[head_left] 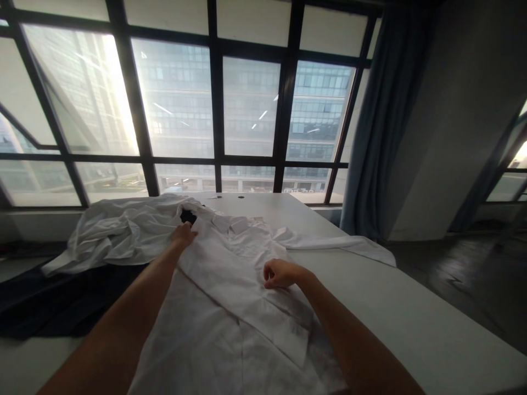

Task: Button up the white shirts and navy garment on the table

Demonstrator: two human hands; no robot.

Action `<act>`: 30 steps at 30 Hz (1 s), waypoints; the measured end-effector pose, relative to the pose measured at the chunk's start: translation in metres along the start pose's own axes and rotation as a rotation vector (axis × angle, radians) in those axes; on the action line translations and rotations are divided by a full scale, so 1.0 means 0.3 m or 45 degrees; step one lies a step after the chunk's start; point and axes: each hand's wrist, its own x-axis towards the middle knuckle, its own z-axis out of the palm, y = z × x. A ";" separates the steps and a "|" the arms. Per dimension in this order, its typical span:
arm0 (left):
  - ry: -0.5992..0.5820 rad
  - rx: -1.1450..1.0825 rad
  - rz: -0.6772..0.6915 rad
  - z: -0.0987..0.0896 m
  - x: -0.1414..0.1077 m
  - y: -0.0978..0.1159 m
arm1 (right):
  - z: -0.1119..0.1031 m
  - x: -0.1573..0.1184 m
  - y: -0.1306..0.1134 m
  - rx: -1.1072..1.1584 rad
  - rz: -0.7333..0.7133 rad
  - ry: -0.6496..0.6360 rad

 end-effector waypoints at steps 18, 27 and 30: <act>-0.262 0.337 0.388 0.102 -0.118 0.075 | 0.107 0.062 0.056 -0.184 -0.155 0.187; -0.548 0.198 0.637 0.121 -0.270 0.179 | 0.103 0.126 0.153 -0.192 0.272 0.454; -0.387 0.196 0.654 0.106 -0.290 0.179 | 0.038 0.131 0.235 -0.125 0.378 0.697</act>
